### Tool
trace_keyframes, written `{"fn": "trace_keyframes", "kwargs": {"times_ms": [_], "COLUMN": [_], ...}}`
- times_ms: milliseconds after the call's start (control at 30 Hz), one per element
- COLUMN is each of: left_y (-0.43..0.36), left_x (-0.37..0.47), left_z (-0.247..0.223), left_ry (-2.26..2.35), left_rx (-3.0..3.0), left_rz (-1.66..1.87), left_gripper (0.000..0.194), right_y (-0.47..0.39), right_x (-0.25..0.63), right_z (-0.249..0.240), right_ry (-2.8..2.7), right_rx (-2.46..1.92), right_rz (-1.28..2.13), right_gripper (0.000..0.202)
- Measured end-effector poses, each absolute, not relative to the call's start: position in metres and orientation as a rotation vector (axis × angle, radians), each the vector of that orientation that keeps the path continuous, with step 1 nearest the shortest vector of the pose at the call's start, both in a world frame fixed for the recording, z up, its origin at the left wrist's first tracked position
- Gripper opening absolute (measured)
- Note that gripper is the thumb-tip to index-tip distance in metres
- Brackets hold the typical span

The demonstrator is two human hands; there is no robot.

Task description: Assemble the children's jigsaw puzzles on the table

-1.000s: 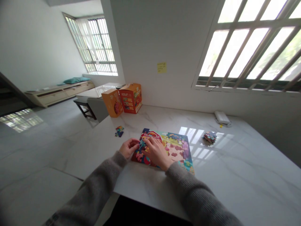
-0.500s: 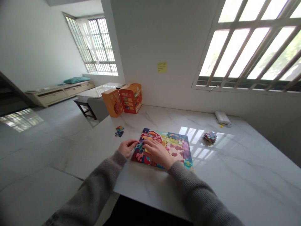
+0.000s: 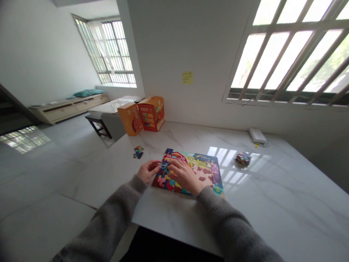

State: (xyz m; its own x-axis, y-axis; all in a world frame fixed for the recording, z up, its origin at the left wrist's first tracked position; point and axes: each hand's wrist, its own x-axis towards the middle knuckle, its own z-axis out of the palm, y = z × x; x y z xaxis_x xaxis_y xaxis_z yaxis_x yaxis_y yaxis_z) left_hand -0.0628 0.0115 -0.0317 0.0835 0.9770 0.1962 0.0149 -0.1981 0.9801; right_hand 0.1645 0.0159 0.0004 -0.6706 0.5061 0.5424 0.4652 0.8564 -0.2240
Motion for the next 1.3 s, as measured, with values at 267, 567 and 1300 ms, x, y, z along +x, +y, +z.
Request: {"fn": "trace_keyframes", "kwargs": {"times_ms": [267,567,1300], "left_y": [0.009,0.009,0.008], "left_x": [-0.063,-0.063,-0.068], "left_z": [-0.023,-0.023,-0.030], "left_ry": [1.019,1.025,1.272], "left_rx": [1.347,1.349,1.573], "left_rz": [1.315,1.296,1.332], "left_gripper": [0.048,0.051,0.025], "right_y": [0.014,0.013,0.064], "right_x": [0.166,0.168,0.228], "right_z": [0.001,0.001,-0.030], "right_ry": [-2.332,-2.328,-2.436], "right_rx": [-0.701,-0.694,-1.194], "right_rz": [0.099,0.108,0.015], "right_gripper": [0.019,0.018,0.012]}}
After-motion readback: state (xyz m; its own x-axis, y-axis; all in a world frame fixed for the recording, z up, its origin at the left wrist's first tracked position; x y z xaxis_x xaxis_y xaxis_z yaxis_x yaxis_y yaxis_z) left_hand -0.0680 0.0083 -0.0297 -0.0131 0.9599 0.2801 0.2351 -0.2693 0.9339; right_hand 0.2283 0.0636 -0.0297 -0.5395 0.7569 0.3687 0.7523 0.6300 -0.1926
